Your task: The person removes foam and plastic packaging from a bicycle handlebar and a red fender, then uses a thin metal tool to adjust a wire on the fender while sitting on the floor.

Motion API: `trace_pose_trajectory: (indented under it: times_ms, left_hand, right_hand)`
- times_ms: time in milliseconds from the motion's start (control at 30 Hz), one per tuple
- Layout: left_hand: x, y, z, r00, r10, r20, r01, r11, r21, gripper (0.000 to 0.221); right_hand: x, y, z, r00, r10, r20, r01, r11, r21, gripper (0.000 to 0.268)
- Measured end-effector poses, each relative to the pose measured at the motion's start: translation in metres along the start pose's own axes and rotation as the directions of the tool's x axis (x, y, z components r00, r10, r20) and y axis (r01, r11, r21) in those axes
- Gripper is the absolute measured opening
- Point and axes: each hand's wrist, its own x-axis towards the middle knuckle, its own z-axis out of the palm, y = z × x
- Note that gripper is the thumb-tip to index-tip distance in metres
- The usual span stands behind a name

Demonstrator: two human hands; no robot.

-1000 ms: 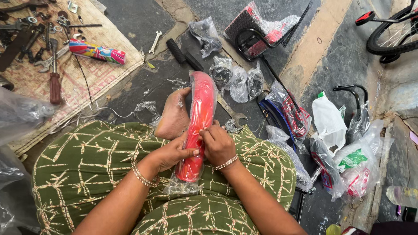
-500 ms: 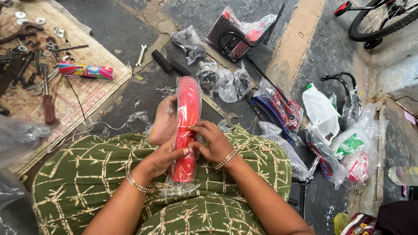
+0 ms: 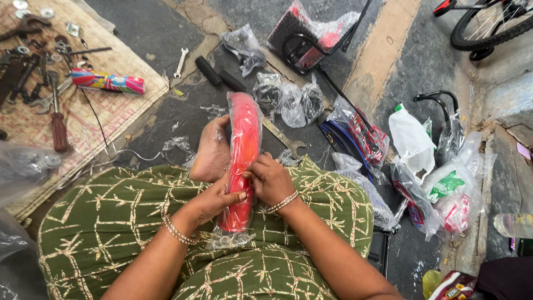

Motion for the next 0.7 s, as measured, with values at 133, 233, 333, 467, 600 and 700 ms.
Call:
trace_pose_trajectory:
  times_ms: [133, 233, 333, 467, 600, 700]
  left_hand:
    - [0.001, -0.002, 0.001, 0.999, 0.031, 0.007, -0.032, 0.997, 0.073, 0.079]
    - [0.002, -0.001, 0.001, 1.000, 0.017, -0.017, -0.016, 0.998, 0.061, 0.078]
    - [0.003, 0.001, 0.001, 0.999, 0.040, -0.017, -0.039, 0.998, 0.057, 0.074]
    - [-0.003, 0.007, 0.004, 0.999, 0.050, -0.012, -0.049, 0.998, 0.045, 0.078]
    - [-0.009, 0.013, 0.008, 0.999, 0.013, -0.043, -0.015, 0.999, -0.034, 0.084]
    - [-0.009, 0.016, 0.012, 0.999, 0.017, -0.035, -0.018, 1.000, -0.023, 0.087]
  right_hand:
    - [0.008, 0.006, 0.001, 0.981, 0.191, 0.039, -0.194, 0.977, 0.092, 0.009]
    - [0.009, 0.004, 0.004, 0.979, 0.204, -0.003, -0.203, 0.973, 0.114, 0.011]
    - [0.008, 0.007, 0.008, 0.980, 0.198, -0.014, -0.196, 0.975, 0.109, 0.013]
    - [-0.003, 0.029, 0.013, 0.974, 0.226, 0.011, -0.215, 0.911, 0.351, 0.017]
    - [-0.021, 0.066, 0.022, 0.828, 0.534, 0.170, -0.357, 0.270, 0.894, 0.036]
    - [-0.043, 0.064, 0.037, 0.740, 0.640, 0.207, -0.371, 0.132, 0.919, 0.040]
